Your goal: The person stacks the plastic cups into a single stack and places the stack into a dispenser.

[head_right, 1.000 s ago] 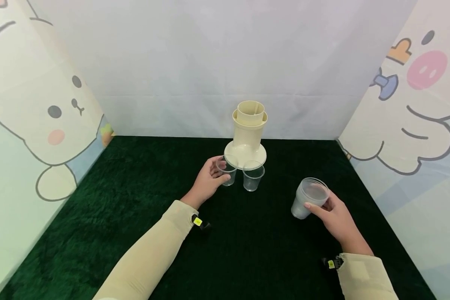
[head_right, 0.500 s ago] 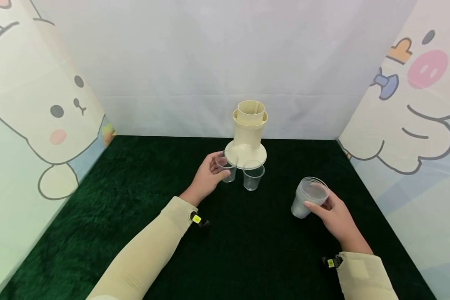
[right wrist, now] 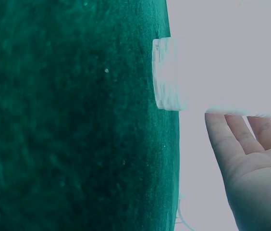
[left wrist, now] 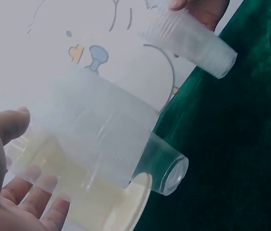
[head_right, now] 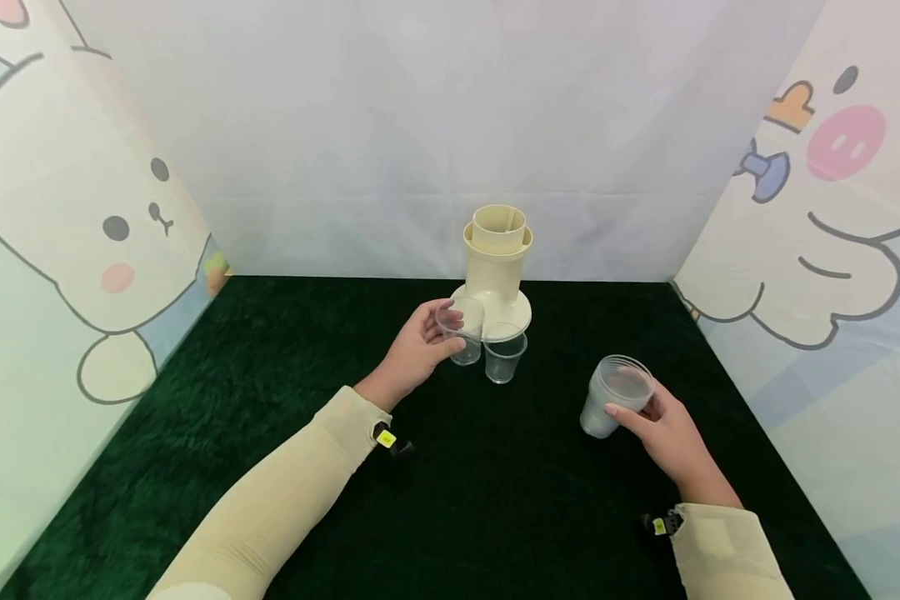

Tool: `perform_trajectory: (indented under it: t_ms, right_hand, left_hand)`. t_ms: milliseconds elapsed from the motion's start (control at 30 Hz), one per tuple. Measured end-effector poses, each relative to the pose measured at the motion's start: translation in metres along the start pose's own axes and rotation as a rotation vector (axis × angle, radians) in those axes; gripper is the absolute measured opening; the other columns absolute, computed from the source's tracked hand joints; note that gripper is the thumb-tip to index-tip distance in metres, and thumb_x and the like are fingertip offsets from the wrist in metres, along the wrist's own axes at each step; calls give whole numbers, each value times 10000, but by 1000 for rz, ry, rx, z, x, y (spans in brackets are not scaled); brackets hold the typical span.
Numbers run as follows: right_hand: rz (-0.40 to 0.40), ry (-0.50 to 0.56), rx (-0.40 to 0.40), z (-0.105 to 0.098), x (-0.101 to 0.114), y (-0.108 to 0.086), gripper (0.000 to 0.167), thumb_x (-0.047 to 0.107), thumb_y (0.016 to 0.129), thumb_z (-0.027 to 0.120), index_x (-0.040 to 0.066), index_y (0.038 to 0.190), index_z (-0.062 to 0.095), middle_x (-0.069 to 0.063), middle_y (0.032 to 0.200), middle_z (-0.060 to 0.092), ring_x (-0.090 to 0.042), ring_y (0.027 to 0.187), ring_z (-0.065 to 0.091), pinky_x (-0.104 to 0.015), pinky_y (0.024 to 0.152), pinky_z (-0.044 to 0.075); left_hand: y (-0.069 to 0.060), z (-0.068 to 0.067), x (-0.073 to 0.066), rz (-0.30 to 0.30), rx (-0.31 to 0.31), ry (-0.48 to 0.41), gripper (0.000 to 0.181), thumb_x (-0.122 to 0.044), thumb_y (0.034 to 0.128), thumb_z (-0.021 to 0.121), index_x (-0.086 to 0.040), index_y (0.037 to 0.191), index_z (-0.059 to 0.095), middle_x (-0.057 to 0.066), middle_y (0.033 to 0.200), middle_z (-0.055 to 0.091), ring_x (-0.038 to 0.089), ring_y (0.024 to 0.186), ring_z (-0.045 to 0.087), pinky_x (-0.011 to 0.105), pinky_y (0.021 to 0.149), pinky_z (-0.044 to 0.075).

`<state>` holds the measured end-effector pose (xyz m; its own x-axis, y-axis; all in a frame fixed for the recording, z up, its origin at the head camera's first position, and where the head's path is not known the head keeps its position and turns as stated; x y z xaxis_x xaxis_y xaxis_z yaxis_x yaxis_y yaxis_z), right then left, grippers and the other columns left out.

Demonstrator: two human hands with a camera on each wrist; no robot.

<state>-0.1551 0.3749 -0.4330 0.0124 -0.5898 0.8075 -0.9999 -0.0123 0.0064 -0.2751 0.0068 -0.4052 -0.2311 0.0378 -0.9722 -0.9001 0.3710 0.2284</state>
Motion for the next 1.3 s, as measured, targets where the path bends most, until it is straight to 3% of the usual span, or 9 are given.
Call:
perform_trajectory:
  t_ms: [233,467,900,1133,1300]
  right_hand:
    - [-1,8,6,1,-1,2,655,370,1053,617,101,1587,349,-174,1459,485,44,1097,523,-111,819,470]
    - [-8,5,3,2,2,2,656,370,1053,618,92,1584,350,-177,1458,485,39,1104,518,-109,822,468]
    - [-19,15,5,4,4,1,638,329,1054,624,75,1577,361,-161,1435,501,48,1082,535,-119,817,477]
    - [-7,10,-8,4,4,0,632,355,1053,623,84,1566,373,-145,1418,512,51,1071,546,-116,815,476]
    - [-17,7,-22,1,2,0,629,327,1052,629,77,1569,373,-113,1401,525,72,1066,543,-104,811,472]
  left_hand:
    - [0,9,-17,-6,110,21,658,-131,972,744,-85,1529,397,152,1427,545,257,1298,564,355,1099,456]
    - [1,16,-32,-13,205,80,668,-150,967,759,-117,1533,406,101,1429,558,172,1275,567,321,1090,457]
    - [-1,29,-54,-13,293,72,631,-137,965,757,-132,1511,441,44,1384,580,200,1276,575,304,1075,464]
    - [12,45,-55,-5,338,89,664,-143,962,763,-90,1526,417,101,1406,569,152,1261,574,290,1065,471]
    - [24,58,-56,3,354,110,665,-153,970,754,-82,1532,408,79,1395,567,162,1273,569,369,1084,472]
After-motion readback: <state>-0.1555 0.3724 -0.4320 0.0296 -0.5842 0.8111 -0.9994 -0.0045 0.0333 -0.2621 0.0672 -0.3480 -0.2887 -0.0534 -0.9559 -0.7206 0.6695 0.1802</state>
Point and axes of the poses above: each hand's wrist, its own y-axis towards the middle knuckle, its own z-axis out of the palm, x = y × z, the point moved 4 cm from there along y, towards the middle knuckle
